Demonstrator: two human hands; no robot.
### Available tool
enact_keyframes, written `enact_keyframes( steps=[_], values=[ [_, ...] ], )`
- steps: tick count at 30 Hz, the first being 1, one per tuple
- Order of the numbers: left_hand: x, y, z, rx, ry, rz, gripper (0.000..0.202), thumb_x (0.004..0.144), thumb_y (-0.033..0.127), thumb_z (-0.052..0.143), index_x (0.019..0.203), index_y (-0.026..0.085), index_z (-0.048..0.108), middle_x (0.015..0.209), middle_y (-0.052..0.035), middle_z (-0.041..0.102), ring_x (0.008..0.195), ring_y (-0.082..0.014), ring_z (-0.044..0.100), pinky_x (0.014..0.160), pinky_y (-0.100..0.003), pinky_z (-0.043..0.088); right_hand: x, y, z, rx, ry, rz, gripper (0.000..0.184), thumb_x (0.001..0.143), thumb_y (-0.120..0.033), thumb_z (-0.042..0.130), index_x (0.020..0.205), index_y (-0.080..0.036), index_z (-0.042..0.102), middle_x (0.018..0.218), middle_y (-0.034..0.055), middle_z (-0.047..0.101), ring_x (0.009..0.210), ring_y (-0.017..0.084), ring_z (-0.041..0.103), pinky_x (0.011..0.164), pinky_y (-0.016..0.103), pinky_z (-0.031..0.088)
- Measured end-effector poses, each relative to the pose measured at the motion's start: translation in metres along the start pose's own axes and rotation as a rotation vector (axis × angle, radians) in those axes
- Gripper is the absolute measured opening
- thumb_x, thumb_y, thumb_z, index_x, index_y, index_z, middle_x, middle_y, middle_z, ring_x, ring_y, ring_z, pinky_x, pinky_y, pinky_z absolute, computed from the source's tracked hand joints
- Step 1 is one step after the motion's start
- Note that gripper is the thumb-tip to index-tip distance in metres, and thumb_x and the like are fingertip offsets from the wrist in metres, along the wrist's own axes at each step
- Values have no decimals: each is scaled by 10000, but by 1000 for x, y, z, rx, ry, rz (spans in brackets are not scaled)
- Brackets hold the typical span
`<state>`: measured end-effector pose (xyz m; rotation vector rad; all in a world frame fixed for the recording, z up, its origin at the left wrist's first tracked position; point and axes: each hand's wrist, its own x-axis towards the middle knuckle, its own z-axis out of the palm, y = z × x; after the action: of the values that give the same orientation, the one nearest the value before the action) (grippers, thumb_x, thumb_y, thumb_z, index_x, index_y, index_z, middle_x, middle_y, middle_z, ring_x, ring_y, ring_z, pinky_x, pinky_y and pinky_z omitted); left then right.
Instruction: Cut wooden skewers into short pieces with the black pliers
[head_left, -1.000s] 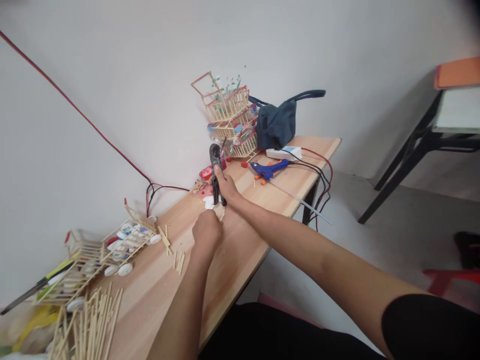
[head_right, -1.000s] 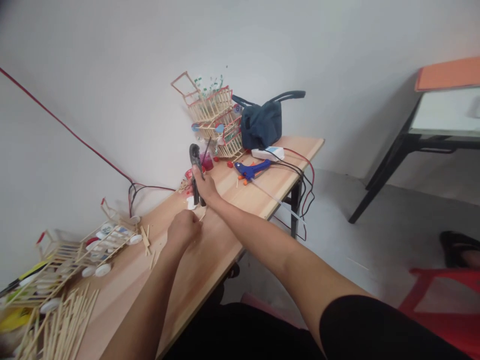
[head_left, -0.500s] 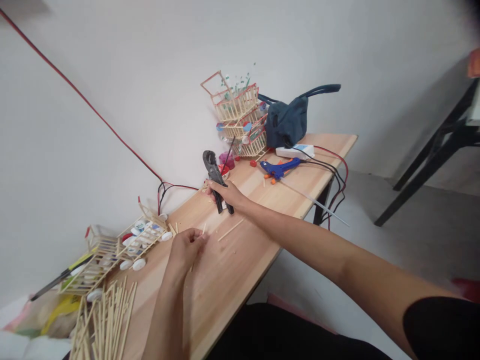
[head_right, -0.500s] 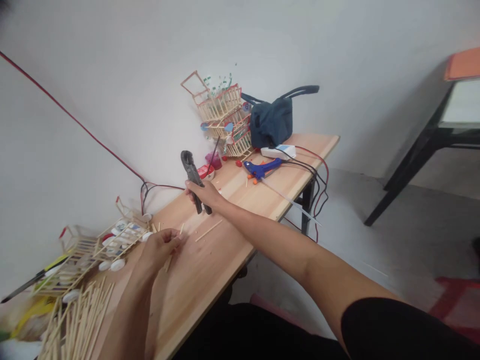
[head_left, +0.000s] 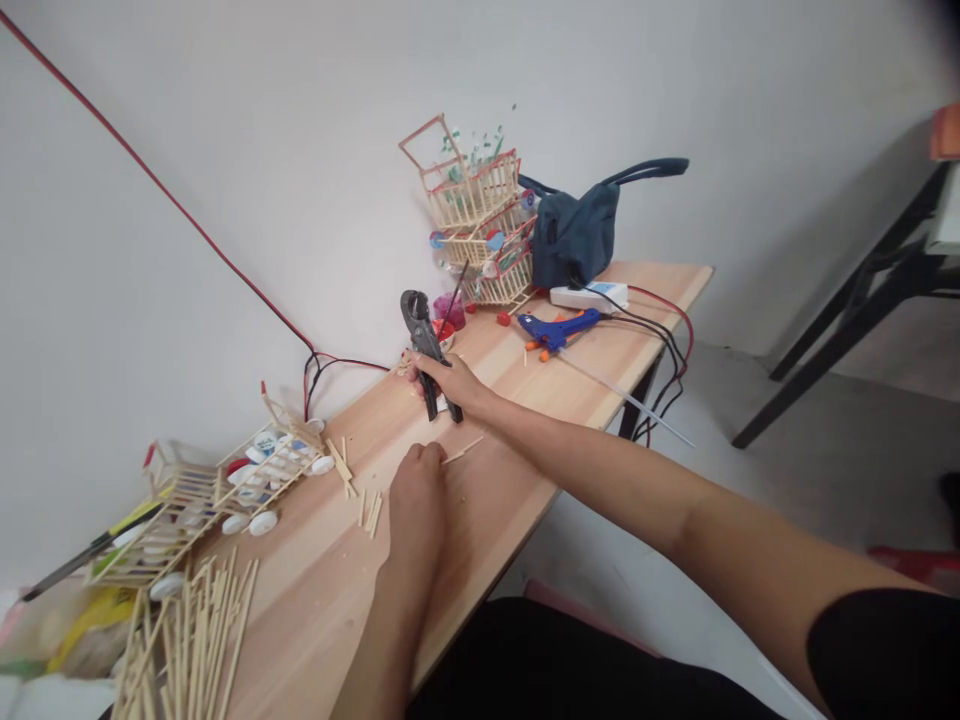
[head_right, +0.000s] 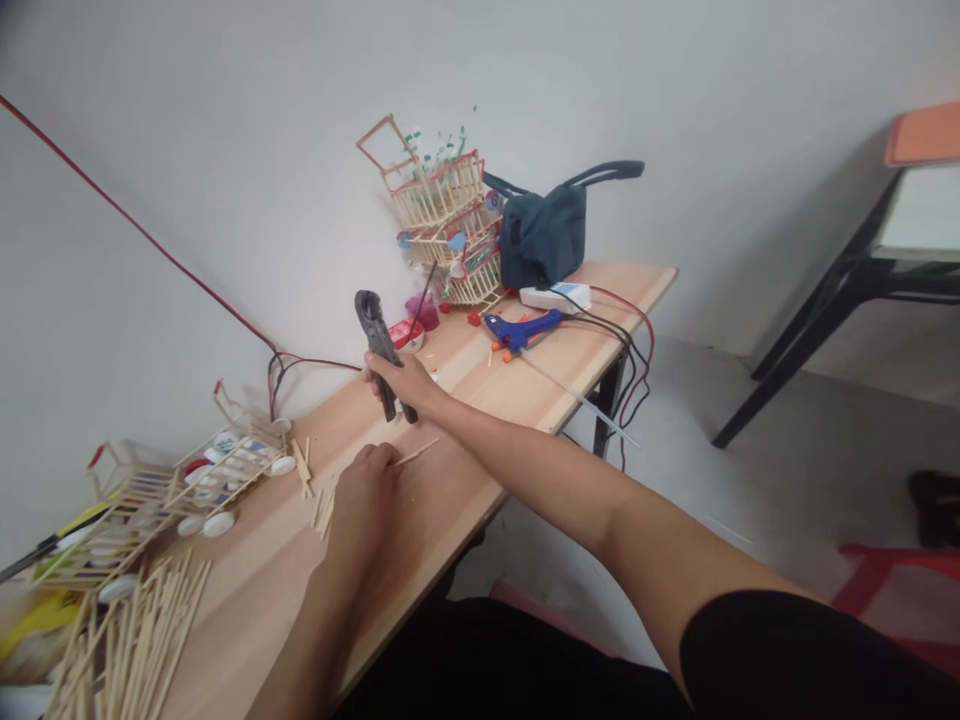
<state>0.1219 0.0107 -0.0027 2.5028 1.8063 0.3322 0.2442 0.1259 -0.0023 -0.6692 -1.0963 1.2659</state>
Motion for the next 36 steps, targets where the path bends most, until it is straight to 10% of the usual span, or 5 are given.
enact_keyframes(
  steps=[10,18,31,36],
  values=[
    [-8,-1,5,278,86,50,210,851,58,416,819,174,589,895,-87,584,893,-242,501,729,-331,358,3,-14,-8,90,105,37,389,850,-492,545,672,-149,588,534,-7,571,466,87,524,448,190,421],
    [-3,-22,10,-19,219,-9,197,893,183,437,831,185,624,861,-77,617,866,-241,512,762,-346,385,4,-14,-7,150,125,94,344,887,-419,522,687,-147,583,535,-5,579,458,89,535,462,198,441],
    [-14,-4,6,251,91,-30,221,849,58,394,859,180,578,892,-84,574,876,-247,488,706,-335,344,3,-11,-6,95,97,96,350,884,-438,528,691,-151,585,546,-2,588,461,86,523,442,188,415],
    [-13,-9,6,37,171,-55,199,866,104,379,835,195,553,883,-73,586,862,-228,504,708,-318,346,3,-9,-4,81,100,99,375,867,-475,541,682,-152,589,552,3,591,468,91,527,454,195,432]
  ],
)
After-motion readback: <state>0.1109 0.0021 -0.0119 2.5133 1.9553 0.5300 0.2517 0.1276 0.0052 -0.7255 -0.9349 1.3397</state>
